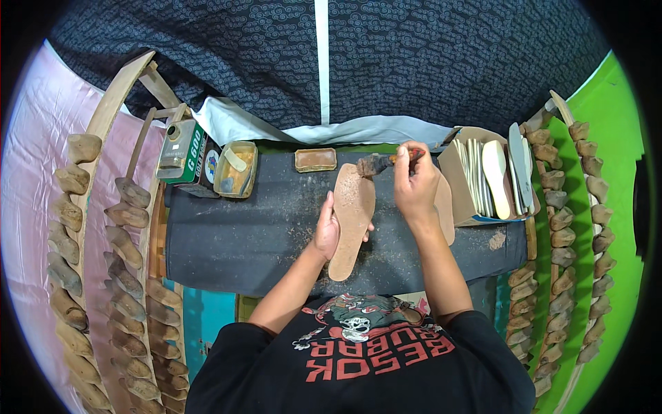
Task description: The person is applying glue to shoe soles using a brush.
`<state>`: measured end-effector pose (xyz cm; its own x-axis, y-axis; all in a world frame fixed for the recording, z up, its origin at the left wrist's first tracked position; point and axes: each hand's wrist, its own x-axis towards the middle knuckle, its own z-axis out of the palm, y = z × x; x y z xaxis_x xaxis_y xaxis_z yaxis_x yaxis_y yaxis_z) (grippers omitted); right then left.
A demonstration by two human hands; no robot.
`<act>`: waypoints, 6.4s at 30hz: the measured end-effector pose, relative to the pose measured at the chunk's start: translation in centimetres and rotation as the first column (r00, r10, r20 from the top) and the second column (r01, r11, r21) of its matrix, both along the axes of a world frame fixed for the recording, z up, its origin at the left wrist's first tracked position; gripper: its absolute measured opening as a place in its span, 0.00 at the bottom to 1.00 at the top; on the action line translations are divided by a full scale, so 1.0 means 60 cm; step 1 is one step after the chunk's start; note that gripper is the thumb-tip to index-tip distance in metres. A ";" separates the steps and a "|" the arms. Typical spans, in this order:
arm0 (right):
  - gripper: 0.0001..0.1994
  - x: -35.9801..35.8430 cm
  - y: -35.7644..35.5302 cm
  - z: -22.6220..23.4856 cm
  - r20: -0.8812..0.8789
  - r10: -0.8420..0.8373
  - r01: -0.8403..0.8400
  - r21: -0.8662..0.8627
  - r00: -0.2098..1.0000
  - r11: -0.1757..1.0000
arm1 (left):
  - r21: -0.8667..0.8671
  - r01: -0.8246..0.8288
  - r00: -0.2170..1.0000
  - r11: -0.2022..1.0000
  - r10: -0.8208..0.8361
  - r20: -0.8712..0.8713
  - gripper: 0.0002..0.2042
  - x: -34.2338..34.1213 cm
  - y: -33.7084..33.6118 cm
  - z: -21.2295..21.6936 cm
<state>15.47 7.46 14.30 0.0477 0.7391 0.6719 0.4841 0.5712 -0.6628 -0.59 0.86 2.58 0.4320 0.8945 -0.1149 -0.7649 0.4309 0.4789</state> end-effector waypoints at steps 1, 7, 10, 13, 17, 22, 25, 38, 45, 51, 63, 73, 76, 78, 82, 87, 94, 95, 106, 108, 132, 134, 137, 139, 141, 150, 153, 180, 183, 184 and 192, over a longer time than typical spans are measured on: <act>0.05 0.004 -0.002 -0.001 -0.024 -0.002 0.002 -0.031 1.000 1.000 | 0.012 0.002 1.000 1.000 -0.002 -0.005 0.39 0.000 -0.001 -0.003; 0.03 0.006 -0.066 -0.013 0.031 0.081 -0.076 -0.149 0.996 0.986 | -0.005 -0.038 0.998 0.999 0.038 0.040 0.39 -0.015 0.005 -0.001; 0.02 0.005 -0.059 -0.005 -0.033 0.065 -0.068 -0.100 0.997 0.993 | 0.014 -0.018 1.000 1.000 0.017 0.026 0.39 -0.016 0.008 0.002; 0.03 0.009 -0.026 0.003 -0.046 0.020 -0.023 -0.064 0.999 0.998 | 0.016 0.008 1.000 1.000 -0.008 0.023 0.40 -0.004 0.001 0.010; 0.03 0.008 -0.024 0.001 -0.039 0.036 -0.037 -0.026 0.999 0.999 | 0.002 -0.018 0.996 1.000 0.018 0.092 0.40 0.002 0.004 0.007; 0.02 0.010 -0.074 -0.014 0.003 0.075 -0.075 -0.084 0.997 0.994 | -0.004 -0.083 0.996 0.997 0.083 0.044 0.41 -0.015 0.008 -0.001; 0.02 0.008 -0.055 -0.012 0.002 0.063 -0.063 -0.064 0.998 0.996 | -0.028 -0.060 0.997 0.998 0.061 0.044 0.41 -0.015 0.000 -0.002; 0.05 -0.010 0.011 -0.081 -0.032 0.077 -0.079 -0.066 0.996 0.995 | 0.005 -0.237 0.966 0.972 0.235 0.109 0.42 -0.069 -0.003 -0.037; 0.11 -0.060 0.131 -0.171 -0.149 0.103 -0.151 -0.359 0.983 0.921 | -0.020 -0.329 0.935 0.944 0.329 0.131 0.39 -0.091 -0.025 -0.024; 0.13 -0.104 0.188 -0.244 -0.015 0.127 -0.123 -0.380 0.992 0.917 | -0.029 -0.348 0.933 0.937 0.349 0.092 0.41 -0.100 -0.051 -0.035; 0.14 -0.117 0.192 -0.273 -0.091 0.138 -0.165 -0.522 0.986 0.837 | 0.006 -0.350 0.935 0.937 0.348 0.070 0.38 -0.102 -0.062 -0.023; 0.11 -0.055 0.072 -0.098 -0.571 0.200 -0.420 -0.284 0.796 0.862 | 0.057 -0.350 0.937 0.935 0.349 0.023 0.36 -0.084 -0.007 -0.027; 0.10 -0.045 0.018 -0.063 -0.581 0.229 -0.432 -0.238 0.781 0.870 | 0.099 -0.325 0.945 0.941 0.326 0.004 0.37 -0.067 0.013 -0.026; 0.09 -0.043 -0.011 -0.042 -0.612 0.229 -0.457 -0.245 0.757 0.855 | 0.103 -0.299 0.954 0.949 0.300 0.004 0.37 -0.058 0.023 -0.023; 0.07 -0.041 -0.040 -0.029 -0.569 0.217 -0.444 -0.295 0.793 0.846 | 0.095 -0.235 0.972 0.967 0.234 0.020 0.37 -0.039 0.036 -0.005; 0.05 -0.006 -0.052 -0.032 -0.398 0.141 -0.282 -0.323 0.907 0.903 | 0.107 -0.226 0.973 0.968 0.218 0.076 0.37 -0.031 0.047 0.031; 0.04 -0.027 -0.061 -0.028 -0.383 0.177 -0.296 -0.278 0.907 0.914 | 0.137 -0.165 0.985 0.977 0.156 0.070 0.36 -0.034 0.046 0.017; 0.04 -0.028 -0.061 -0.029 -0.364 0.174 -0.288 -0.285 0.915 0.914 | 0.120 -0.169 0.983 0.978 0.159 0.089 0.36 -0.034 0.046 0.019; 0.05 -0.047 -0.055 -0.011 -0.406 0.186 -0.329 -0.316 0.895 0.890 | 0.075 -0.131 0.984 0.989 0.121 0.132 0.36 -0.035 0.035 0.011; 0.05 -0.041 -0.056 -0.017 -0.427 0.198 -0.345 -0.300 0.882 0.890 | 0.002 -0.183 0.966 0.983 0.179 0.184 0.36 -0.037 0.032 0.018; 0.05 -0.027 -0.038 -0.028 -0.457 0.287 -0.432 -0.253 0.842 0.866 | 0.019 -0.053 0.967 0.998 0.046 0.251 0.37 -0.025 0.024 0.030; 0.05 -0.009 -0.053 -0.027 -0.398 0.297 -0.428 -0.294 0.868 0.855 | 0.044 -0.067 0.955 0.997 0.052 0.291 0.37 -0.032 0.023 0.022; 0.04 0.007 -0.058 -0.018 -0.267 0.360 -0.437 -0.333 0.894 0.836 | -0.090 -0.099 0.983 0.991 0.111 0.144 0.36 -0.038 0.025 0.027; 0.05 -0.006 -0.043 -0.011 -0.322 0.338 -0.433 -0.290 0.884 0.854 | -0.027 -0.047 0.975 0.999 0.052 0.218 0.36 -0.035 0.023 0.025; 0.05 -0.019 -0.023 -0.001 -0.376 0.313 -0.413 -0.223 0.872 0.883 | 0.064 0.022 0.952 0.998 -0.040 0.304 0.37 -0.027 0.023 0.029; 0.04 0.005 -0.058 -0.004 -0.189 0.447 -0.485 -0.301 0.874 0.821 | -0.076 -0.057 0.976 0.996 0.071 0.204 0.37 -0.032 0.024 0.037; 0.04 -0.004 -0.029 0.004 -0.327 0.369 -0.452 -0.230 0.870 0.862 | 0.048 0.028 0.943 0.998 -0.042 0.330 0.37 -0.025 0.027 0.033; 0.05 0.002 -0.028 0.005 -0.374 0.343 -0.446 -0.233 0.861 0.865 | 0.096 0.078 0.946 0.992 -0.104 0.307 0.36 -0.011 0.030 0.014; 0.05 -0.004 -0.023 0.004 -0.341 0.352 -0.437 -0.215 0.872 0.874 | 0.049 0.070 0.949 0.996 -0.082 0.303 0.36 -0.004 0.024 0.013; 0.05 -0.006 -0.027 0.002 -0.308 0.365 -0.440 -0.222 0.878 0.870 | 0.058 0.066 0.943 0.996 -0.081 0.324 0.36 -0.005 0.024 0.012; 0.05 0.010 -0.047 0.001 -0.311 0.414 -0.508 -0.354 0.856 0.785 | 0.032 0.024 0.963 0.999 -0.032 0.266 0.36 -0.019 0.032 0.006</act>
